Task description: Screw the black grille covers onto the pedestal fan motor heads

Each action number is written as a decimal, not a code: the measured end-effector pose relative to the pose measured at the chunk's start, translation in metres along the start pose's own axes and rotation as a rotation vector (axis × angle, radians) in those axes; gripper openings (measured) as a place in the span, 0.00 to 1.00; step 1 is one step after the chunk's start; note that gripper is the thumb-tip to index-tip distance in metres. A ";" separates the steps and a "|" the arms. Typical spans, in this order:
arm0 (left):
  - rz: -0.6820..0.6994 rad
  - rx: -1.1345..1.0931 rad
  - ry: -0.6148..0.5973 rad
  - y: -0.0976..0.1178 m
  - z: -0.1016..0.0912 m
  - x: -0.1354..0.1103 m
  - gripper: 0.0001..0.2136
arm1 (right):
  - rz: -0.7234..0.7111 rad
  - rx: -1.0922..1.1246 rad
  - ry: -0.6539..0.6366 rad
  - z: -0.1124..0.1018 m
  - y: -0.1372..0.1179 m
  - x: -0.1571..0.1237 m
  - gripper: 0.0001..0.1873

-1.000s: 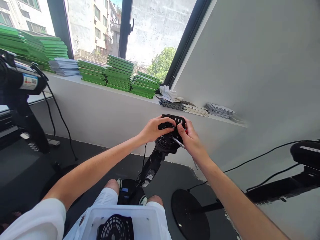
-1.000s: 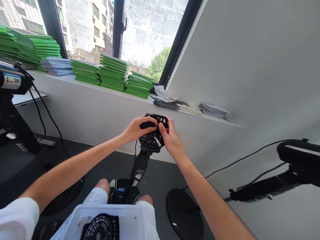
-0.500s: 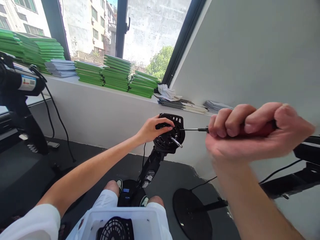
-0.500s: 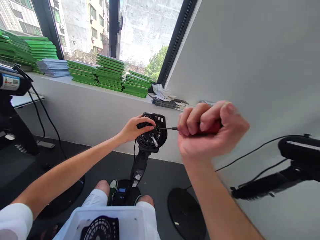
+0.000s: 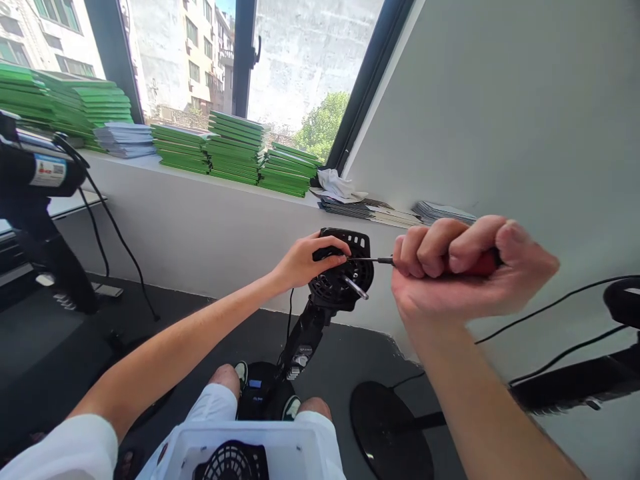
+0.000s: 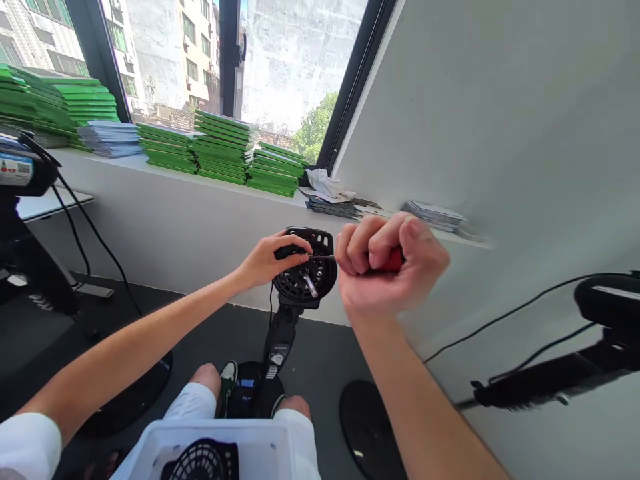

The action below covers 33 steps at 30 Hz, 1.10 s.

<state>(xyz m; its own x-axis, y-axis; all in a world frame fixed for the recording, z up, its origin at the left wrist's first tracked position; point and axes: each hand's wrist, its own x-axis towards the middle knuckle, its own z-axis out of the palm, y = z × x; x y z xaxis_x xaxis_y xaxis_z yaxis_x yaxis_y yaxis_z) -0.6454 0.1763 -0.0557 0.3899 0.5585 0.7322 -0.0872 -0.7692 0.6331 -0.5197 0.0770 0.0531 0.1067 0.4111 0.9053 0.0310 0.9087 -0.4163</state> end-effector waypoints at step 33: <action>0.009 0.007 0.019 0.001 0.001 -0.001 0.05 | -0.027 0.090 0.146 0.004 -0.001 -0.003 0.25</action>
<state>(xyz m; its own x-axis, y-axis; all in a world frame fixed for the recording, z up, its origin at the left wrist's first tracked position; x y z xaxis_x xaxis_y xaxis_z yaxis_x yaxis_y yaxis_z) -0.6452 0.1749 -0.0559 0.3712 0.5576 0.7425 -0.0837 -0.7763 0.6248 -0.5243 0.0753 0.0510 0.2508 0.3775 0.8914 -0.0526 0.9248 -0.3768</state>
